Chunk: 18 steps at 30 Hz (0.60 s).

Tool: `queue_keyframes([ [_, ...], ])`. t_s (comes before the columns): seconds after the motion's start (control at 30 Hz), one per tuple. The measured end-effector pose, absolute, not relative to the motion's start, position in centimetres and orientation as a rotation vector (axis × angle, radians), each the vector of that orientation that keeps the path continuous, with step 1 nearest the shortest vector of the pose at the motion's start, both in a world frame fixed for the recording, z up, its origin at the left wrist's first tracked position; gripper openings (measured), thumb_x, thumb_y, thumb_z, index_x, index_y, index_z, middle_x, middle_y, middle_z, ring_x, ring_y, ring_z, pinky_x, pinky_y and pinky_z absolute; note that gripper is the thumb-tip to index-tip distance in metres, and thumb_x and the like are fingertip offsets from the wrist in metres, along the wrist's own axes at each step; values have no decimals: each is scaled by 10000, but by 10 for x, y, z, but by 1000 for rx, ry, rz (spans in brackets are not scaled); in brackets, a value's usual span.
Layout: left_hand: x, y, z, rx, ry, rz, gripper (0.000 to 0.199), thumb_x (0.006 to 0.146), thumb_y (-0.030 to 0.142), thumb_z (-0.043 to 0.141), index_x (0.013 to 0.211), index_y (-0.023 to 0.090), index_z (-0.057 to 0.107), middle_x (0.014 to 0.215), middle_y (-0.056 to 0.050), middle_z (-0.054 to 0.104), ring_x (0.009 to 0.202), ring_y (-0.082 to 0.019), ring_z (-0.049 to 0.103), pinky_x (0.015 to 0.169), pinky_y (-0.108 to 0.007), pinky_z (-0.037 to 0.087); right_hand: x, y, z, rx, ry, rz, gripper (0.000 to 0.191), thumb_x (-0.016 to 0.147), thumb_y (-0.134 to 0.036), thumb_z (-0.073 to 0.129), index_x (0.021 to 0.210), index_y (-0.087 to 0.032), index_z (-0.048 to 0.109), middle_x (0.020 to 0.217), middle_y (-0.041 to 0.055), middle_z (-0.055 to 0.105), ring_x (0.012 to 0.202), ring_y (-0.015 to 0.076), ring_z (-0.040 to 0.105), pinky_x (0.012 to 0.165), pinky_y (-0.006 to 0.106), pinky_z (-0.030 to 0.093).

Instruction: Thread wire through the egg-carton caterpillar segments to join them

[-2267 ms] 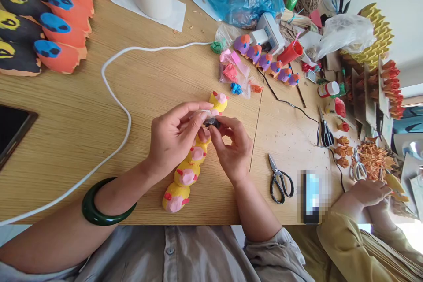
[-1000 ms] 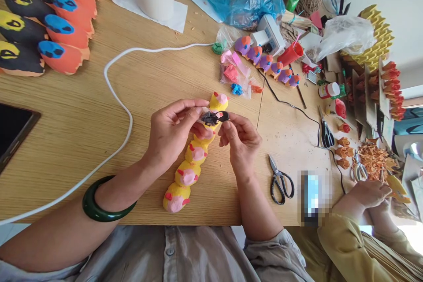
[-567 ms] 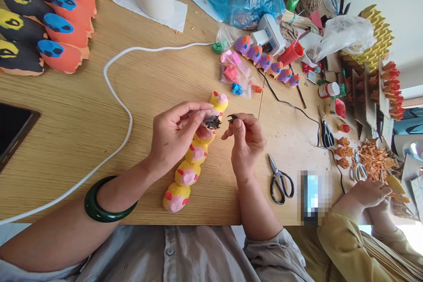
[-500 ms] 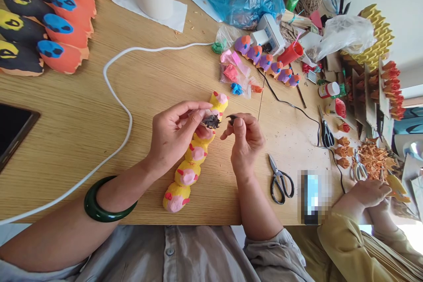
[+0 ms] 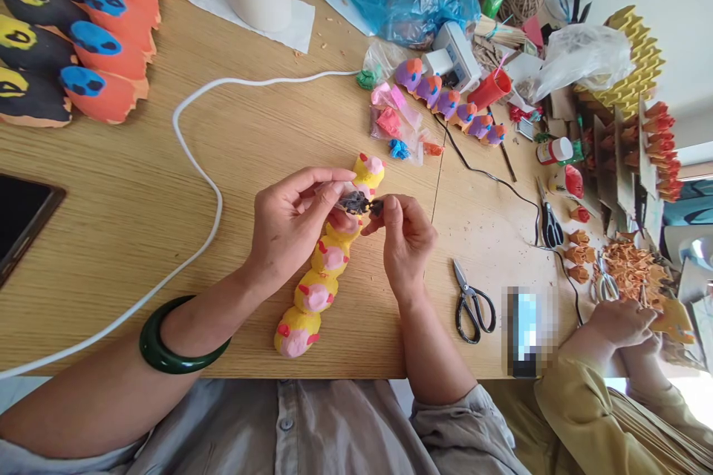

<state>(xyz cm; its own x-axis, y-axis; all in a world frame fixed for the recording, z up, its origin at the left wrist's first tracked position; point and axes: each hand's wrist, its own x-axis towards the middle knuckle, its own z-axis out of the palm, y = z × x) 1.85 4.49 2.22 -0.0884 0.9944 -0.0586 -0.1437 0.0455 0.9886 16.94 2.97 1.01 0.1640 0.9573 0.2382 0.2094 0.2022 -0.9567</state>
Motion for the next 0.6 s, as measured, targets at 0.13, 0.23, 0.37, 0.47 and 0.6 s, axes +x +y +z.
queue_keyframes([
  [0.13,19,43,22,1057,1191,1297,196,954,389,752,1018,214,814,923,-20,821,675,-138,745,661,-232,623,167,27,7,-1202,-1336,792,193,1013,-401,683,908,-241,712,822,-27,706,635,82,689,588,224,587],
  [0.23,19,42,22,1064,1166,1283,213,967,401,743,1039,213,812,935,-23,822,678,-137,740,664,-233,617,168,28,8,-1204,-1263,823,172,987,-409,718,923,-250,715,830,-29,712,630,84,685,599,233,596],
  [0.37,18,44,22,1013,1186,1304,186,948,375,759,1017,212,817,914,-17,817,664,-136,729,652,-236,602,172,33,11,-1189,-980,987,239,946,-479,748,909,-249,699,804,-33,688,614,96,670,587,251,627],
  [0.47,18,46,20,993,1169,1331,149,942,348,763,1007,228,825,902,-15,815,733,-157,753,640,-234,591,175,37,12,-1142,-886,1153,262,917,-486,772,888,-240,686,832,-31,693,643,103,670,632,279,668],
  [0.6,18,48,19,981,1157,1338,128,936,324,755,995,232,821,900,-13,816,778,-173,769,622,-235,587,178,40,11,-1077,-838,1264,224,896,-437,802,981,-252,709,887,-28,721,705,104,692,634,251,674],
])
